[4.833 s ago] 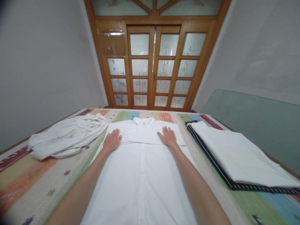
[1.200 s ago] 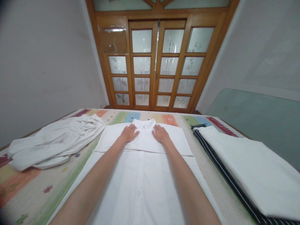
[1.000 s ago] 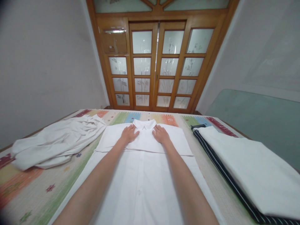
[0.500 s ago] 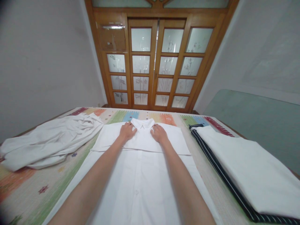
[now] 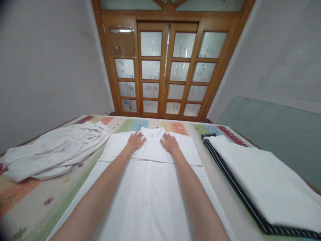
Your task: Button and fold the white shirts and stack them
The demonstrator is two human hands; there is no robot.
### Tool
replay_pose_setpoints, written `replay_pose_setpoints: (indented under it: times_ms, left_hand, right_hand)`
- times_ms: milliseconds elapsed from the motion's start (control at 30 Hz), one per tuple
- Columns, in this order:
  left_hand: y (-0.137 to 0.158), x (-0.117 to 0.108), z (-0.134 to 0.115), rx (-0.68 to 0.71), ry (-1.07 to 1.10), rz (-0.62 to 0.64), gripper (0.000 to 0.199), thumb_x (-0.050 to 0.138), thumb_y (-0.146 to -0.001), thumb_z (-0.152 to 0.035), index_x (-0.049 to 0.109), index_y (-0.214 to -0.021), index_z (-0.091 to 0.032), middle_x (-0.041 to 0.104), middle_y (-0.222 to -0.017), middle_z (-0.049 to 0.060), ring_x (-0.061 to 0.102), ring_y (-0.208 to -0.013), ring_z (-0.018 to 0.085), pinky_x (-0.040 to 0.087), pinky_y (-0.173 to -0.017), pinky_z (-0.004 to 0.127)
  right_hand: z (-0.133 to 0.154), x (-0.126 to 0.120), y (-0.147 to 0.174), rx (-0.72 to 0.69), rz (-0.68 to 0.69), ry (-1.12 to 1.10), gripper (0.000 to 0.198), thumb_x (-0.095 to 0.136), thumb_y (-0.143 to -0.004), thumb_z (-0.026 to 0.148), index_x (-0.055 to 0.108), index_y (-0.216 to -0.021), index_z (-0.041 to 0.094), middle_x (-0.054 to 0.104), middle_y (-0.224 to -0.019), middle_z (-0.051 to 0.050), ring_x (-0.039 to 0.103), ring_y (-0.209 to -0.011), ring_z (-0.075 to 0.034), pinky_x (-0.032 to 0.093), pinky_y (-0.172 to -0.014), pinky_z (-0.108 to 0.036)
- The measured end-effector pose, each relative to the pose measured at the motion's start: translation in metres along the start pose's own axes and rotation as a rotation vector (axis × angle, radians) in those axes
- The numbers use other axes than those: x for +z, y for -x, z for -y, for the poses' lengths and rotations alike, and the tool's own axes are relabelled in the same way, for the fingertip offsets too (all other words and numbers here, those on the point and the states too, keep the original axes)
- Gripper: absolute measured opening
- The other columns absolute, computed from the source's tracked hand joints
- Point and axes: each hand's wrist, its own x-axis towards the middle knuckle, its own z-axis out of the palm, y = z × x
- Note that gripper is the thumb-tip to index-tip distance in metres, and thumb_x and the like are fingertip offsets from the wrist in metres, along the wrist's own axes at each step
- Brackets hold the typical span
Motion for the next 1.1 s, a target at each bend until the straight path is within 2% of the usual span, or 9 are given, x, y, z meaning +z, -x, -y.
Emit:
replay_pose_setpoints:
  times_ms: [67,167,333,467,567,667,867,967,1100]
  left_hand:
    - [0.0,0.0,0.0,-0.006,0.012,0.013,0.052,0.028,-0.096,-0.045,0.04,-0.143,-0.024,0.036,-0.153,0.006,0.025,-0.143,0.025,0.02,-0.115,0.047]
    - [0.004,-0.001,-0.001,0.004,0.015,-0.041,0.051,0.03,-0.096,-0.042,0.044,-0.139,-0.018,0.04,-0.15,0.01,0.03,-0.14,0.026,0.023,-0.114,0.045]
    - [0.007,-0.002,-0.002,0.043,-0.001,-0.178,0.041,0.037,-0.095,-0.035,0.058,-0.122,-0.013,0.056,-0.134,0.014,0.049,-0.124,0.025,0.036,-0.106,0.041]
    - [0.005,0.0,0.0,0.085,-0.01,-0.203,0.038,0.037,-0.095,-0.033,0.061,-0.117,-0.014,0.059,-0.13,0.012,0.053,-0.118,0.026,0.041,-0.1,0.043]
    - [0.003,0.001,0.001,0.093,0.002,-0.166,0.038,0.035,-0.096,-0.032,0.059,-0.121,-0.016,0.054,-0.137,0.011,0.047,-0.126,0.025,0.036,-0.105,0.046]
    - [0.003,0.0,0.002,0.082,0.02,-0.079,0.043,0.031,-0.097,-0.034,0.054,-0.129,-0.02,0.048,-0.145,0.008,0.037,-0.137,0.026,0.028,-0.111,0.049]
    - [0.003,-0.003,0.003,0.046,0.044,0.064,0.055,0.021,-0.098,-0.039,0.036,-0.147,-0.019,0.032,-0.155,0.007,0.02,-0.145,0.026,0.017,-0.116,0.05]
    - [0.007,-0.005,0.009,0.047,0.041,0.092,0.059,0.017,-0.098,-0.041,0.028,-0.15,-0.019,0.025,-0.157,0.006,0.018,-0.146,0.026,0.016,-0.116,0.05]
    - [0.018,-0.009,0.025,0.014,0.014,0.106,0.062,0.017,-0.097,-0.043,0.025,-0.151,-0.015,0.02,-0.158,0.006,0.017,-0.146,0.026,0.016,-0.117,0.048]
  right_hand:
    - [0.002,-0.002,0.002,0.027,0.018,-0.003,0.057,0.02,-0.099,0.039,0.033,-0.148,0.012,0.027,-0.156,-0.01,0.026,-0.143,-0.026,0.023,-0.113,-0.046]
    - [0.004,-0.004,0.006,0.051,0.013,-0.01,0.059,0.019,-0.099,0.04,0.031,-0.149,0.012,0.027,-0.156,-0.01,0.026,-0.143,-0.025,0.022,-0.114,-0.045]
    - [0.002,-0.003,0.006,0.02,-0.084,-0.026,0.055,0.026,-0.098,0.038,0.042,-0.141,0.008,0.039,-0.15,-0.016,0.035,-0.138,-0.025,0.025,-0.112,-0.04]
    - [-0.003,-0.001,0.003,-0.02,-0.114,-0.036,0.052,0.029,-0.097,0.036,0.05,-0.135,0.007,0.047,-0.144,-0.017,0.041,-0.133,-0.025,0.029,-0.11,-0.037]
    - [-0.004,-0.001,0.001,-0.036,-0.092,-0.033,0.051,0.028,-0.098,0.036,0.048,-0.138,0.012,0.044,-0.147,-0.014,0.039,-0.134,-0.026,0.028,-0.111,-0.039]
    - [-0.001,-0.002,0.002,0.009,-0.027,-0.018,0.055,0.024,-0.099,0.039,0.039,-0.146,0.014,0.033,-0.154,-0.01,0.032,-0.139,-0.028,0.025,-0.112,-0.044]
    - [0.003,-0.008,0.005,0.086,0.101,-0.029,0.061,0.014,-0.099,0.045,0.021,-0.153,0.019,0.017,-0.16,-0.003,0.016,-0.146,-0.025,0.016,-0.115,-0.046]
    - [-0.002,-0.009,0.009,0.108,0.126,-0.037,0.065,0.012,-0.098,0.05,0.018,-0.154,0.018,0.013,-0.16,-0.004,0.011,-0.147,-0.024,0.014,-0.116,-0.045]
    - [-0.015,-0.01,0.02,0.155,0.134,-0.041,0.07,0.012,-0.097,0.053,0.018,-0.153,0.013,0.012,-0.16,-0.007,0.011,-0.147,-0.025,0.011,-0.117,-0.044]
